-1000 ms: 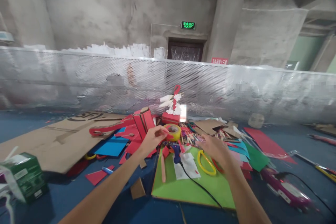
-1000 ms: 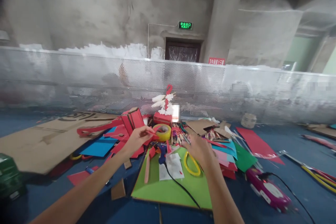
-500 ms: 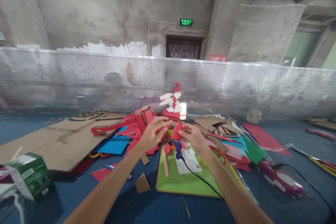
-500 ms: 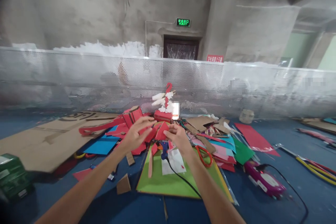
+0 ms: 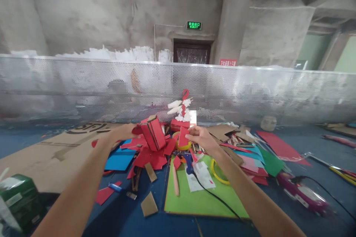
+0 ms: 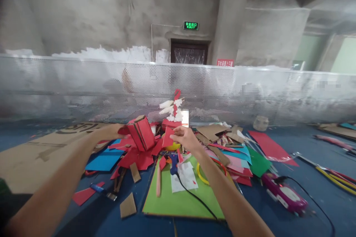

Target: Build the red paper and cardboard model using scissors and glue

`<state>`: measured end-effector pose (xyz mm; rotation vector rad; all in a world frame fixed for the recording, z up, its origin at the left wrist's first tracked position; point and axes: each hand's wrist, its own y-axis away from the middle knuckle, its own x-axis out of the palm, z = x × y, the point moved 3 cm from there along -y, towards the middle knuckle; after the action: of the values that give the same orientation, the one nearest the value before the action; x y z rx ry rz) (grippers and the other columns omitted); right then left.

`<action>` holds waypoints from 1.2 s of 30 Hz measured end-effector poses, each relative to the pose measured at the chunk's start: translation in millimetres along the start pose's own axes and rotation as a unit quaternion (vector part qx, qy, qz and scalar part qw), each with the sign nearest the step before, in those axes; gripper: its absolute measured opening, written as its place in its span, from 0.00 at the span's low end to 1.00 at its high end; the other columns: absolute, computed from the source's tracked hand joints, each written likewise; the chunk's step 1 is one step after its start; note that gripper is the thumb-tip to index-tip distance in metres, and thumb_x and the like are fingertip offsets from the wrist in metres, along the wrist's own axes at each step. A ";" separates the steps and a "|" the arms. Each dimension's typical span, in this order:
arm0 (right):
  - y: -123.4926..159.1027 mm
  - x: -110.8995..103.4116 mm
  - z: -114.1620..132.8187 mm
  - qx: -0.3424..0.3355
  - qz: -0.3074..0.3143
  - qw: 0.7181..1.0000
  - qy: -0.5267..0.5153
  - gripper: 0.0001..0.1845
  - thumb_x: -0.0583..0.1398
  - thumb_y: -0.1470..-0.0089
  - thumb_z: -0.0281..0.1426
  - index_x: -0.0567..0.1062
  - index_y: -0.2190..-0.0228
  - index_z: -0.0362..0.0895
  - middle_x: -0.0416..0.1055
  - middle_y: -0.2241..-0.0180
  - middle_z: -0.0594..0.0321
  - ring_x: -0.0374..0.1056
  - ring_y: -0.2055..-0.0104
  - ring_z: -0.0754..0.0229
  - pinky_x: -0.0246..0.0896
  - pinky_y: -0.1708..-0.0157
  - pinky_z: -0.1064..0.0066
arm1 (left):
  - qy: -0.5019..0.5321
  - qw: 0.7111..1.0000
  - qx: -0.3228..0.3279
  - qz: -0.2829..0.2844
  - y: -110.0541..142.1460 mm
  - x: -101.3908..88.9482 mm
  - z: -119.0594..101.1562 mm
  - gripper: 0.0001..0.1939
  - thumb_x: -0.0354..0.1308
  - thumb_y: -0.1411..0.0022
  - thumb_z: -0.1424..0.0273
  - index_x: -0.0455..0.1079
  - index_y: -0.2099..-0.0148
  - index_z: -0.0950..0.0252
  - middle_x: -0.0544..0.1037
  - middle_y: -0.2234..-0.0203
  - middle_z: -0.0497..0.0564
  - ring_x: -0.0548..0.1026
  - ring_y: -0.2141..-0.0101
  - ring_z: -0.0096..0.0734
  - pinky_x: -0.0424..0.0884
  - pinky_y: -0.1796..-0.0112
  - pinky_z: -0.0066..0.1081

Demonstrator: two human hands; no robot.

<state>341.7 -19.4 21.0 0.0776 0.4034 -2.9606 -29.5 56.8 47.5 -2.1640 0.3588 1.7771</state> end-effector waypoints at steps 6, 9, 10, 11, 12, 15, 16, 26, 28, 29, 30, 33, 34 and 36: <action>-22.8 4.7 12.5 -0.012 0.041 0.999 0.007 0.23 0.75 0.63 0.39 0.73 0.68 0.44 0.74 0.76 0.69 0.68 0.75 0.66 0.66 0.71 0.72 | -0.025 0.994 0.101 -0.014 -13.8 -10.3 -9.8 0.18 0.55 0.36 0.58 0.77 0.52 0.64 0.84 0.56 0.55 0.80 0.56 0.44 0.71 0.57 0.32; -30.8 6.9 24.2 -0.018 0.055 0.998 -0.006 0.22 0.74 0.60 0.39 0.73 0.67 0.44 0.74 0.76 0.69 0.68 0.76 0.66 0.66 0.71 0.73 | -0.123 0.984 0.098 -0.087 -9.6 -29.1 -27.6 0.15 0.54 0.32 0.60 0.77 0.53 0.61 0.83 0.54 0.55 0.79 0.54 0.44 0.69 0.59 0.31; -33.1 7.8 28.1 -0.021 0.059 0.998 -0.013 0.22 0.74 0.59 0.39 0.73 0.66 0.44 0.74 0.76 0.69 0.68 0.75 0.66 0.66 0.71 0.73 | -0.150 0.977 0.100 -0.114 -7.6 -34.7 -35.8 0.14 0.54 0.31 0.61 0.76 0.52 0.61 0.82 0.53 0.54 0.79 0.54 0.43 0.69 0.60 0.31; -35.4 8.8 31.7 -0.026 0.061 0.998 -0.020 0.21 0.74 0.58 0.38 0.73 0.66 0.43 0.75 0.75 0.68 0.68 0.75 0.66 0.67 0.70 0.73 | -0.172 0.968 0.105 -0.150 -5.7 -39.5 -44.7 0.13 0.53 0.30 0.64 0.76 0.50 0.61 0.82 0.52 0.54 0.78 0.54 0.42 0.68 0.61 0.30; -37.6 9.8 34.6 -0.032 0.062 0.997 -0.026 0.21 0.73 0.58 0.38 0.73 0.65 0.43 0.75 0.75 0.68 0.68 0.75 0.66 0.67 0.70 0.73 | -0.196 0.959 0.114 -0.169 -4.6 -41.6 -53.6 0.13 0.52 0.29 0.65 0.75 0.49 0.60 0.82 0.52 0.53 0.79 0.56 0.40 0.68 0.64 0.29; -44.2 11.4 37.2 -0.049 0.054 0.996 -0.043 0.21 0.73 0.57 0.38 0.73 0.65 0.44 0.75 0.75 0.68 0.69 0.75 0.67 0.67 0.71 0.73 | -0.247 0.931 0.143 -0.226 -5.3 -37.7 -76.1 0.12 0.51 0.28 0.67 0.76 0.52 0.58 0.82 0.60 0.52 0.79 0.63 0.35 0.63 0.72 0.29; -46.3 11.4 35.9 -0.052 0.047 0.996 -0.047 0.20 0.73 0.57 0.38 0.73 0.65 0.44 0.75 0.74 0.68 0.69 0.75 0.66 0.67 0.71 0.73 | -0.258 0.922 0.158 -0.240 -6.8 -33.6 -81.7 0.12 0.51 0.28 0.68 0.76 0.53 0.58 0.82 0.62 0.52 0.79 0.65 0.34 0.62 0.73 0.28; -56.1 2.8 23.3 -0.073 0.004 0.997 -0.007 0.17 0.71 0.56 0.36 0.72 0.66 0.45 0.73 0.77 0.70 0.68 0.78 0.66 0.67 0.75 0.73 | -0.287 0.854 0.226 -0.371 -12.9 -8.3 -103.9 0.13 0.49 0.27 0.71 0.75 0.60 0.62 0.76 0.73 0.50 0.75 0.72 0.30 0.53 0.78 0.30; -56.1 1.4 23.9 -0.083 0.010 0.996 0.006 0.18 0.71 0.55 0.36 0.71 0.65 0.45 0.73 0.76 0.69 0.69 0.77 0.65 0.67 0.75 0.72 | -0.284 0.849 0.240 -0.376 -12.5 -6.7 -108.2 0.14 0.49 0.27 0.71 0.75 0.62 0.63 0.76 0.74 0.49 0.74 0.73 0.29 0.53 0.78 0.30; -56.2 0.8 24.0 -0.087 0.012 0.996 0.012 0.18 0.71 0.54 0.36 0.71 0.65 0.45 0.74 0.75 0.69 0.69 0.77 0.65 0.68 0.74 0.71 | -0.284 0.845 0.248 -0.380 -12.3 -5.6 -110.4 0.14 0.49 0.27 0.70 0.74 0.63 0.63 0.75 0.75 0.49 0.74 0.74 0.29 0.53 0.78 0.30; -56.5 0.2 23.8 -0.090 0.012 0.996 0.017 0.18 0.71 0.54 0.36 0.71 0.65 0.45 0.74 0.75 0.69 0.69 0.77 0.65 0.68 0.74 0.71 | -0.284 0.840 0.256 -0.385 -12.2 -4.5 -112.5 0.15 0.49 0.26 0.70 0.74 0.63 0.63 0.75 0.75 0.49 0.73 0.74 0.29 0.53 0.78 0.30; -57.1 -1.4 23.7 -0.092 0.011 0.995 0.029 0.17 0.70 0.53 0.36 0.70 0.66 0.45 0.73 0.76 0.69 0.68 0.77 0.65 0.68 0.74 0.71 | -0.285 0.829 0.268 -0.401 -12.8 -0.7 -115.9 0.15 0.48 0.25 0.69 0.74 0.63 0.63 0.75 0.75 0.49 0.74 0.74 0.28 0.52 0.78 0.30; -57.1 -1.8 24.0 -0.091 0.011 0.995 0.034 0.17 0.70 0.53 0.36 0.70 0.66 0.45 0.73 0.76 0.69 0.68 0.78 0.65 0.68 0.75 0.71 | -0.285 0.828 0.268 -0.402 -13.4 0.6 -115.8 0.15 0.48 0.25 0.69 0.75 0.62 0.63 0.75 0.75 0.49 0.74 0.74 0.28 0.52 0.78 0.30; -56.6 -2.1 25.5 -0.090 0.011 0.995 0.043 0.16 0.70 0.54 0.35 0.70 0.66 0.45 0.72 0.76 0.70 0.68 0.78 0.65 0.67 0.75 0.72 | -0.285 0.828 0.270 -0.400 -15.0 3.3 -114.4 0.15 0.48 0.25 0.69 0.75 0.62 0.63 0.75 0.75 0.49 0.74 0.74 0.28 0.53 0.78 0.31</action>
<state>334.1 27.9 60.5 0.1880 0.6729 -2.8919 80.0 25.3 65.8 -1.0497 -0.1752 1.4563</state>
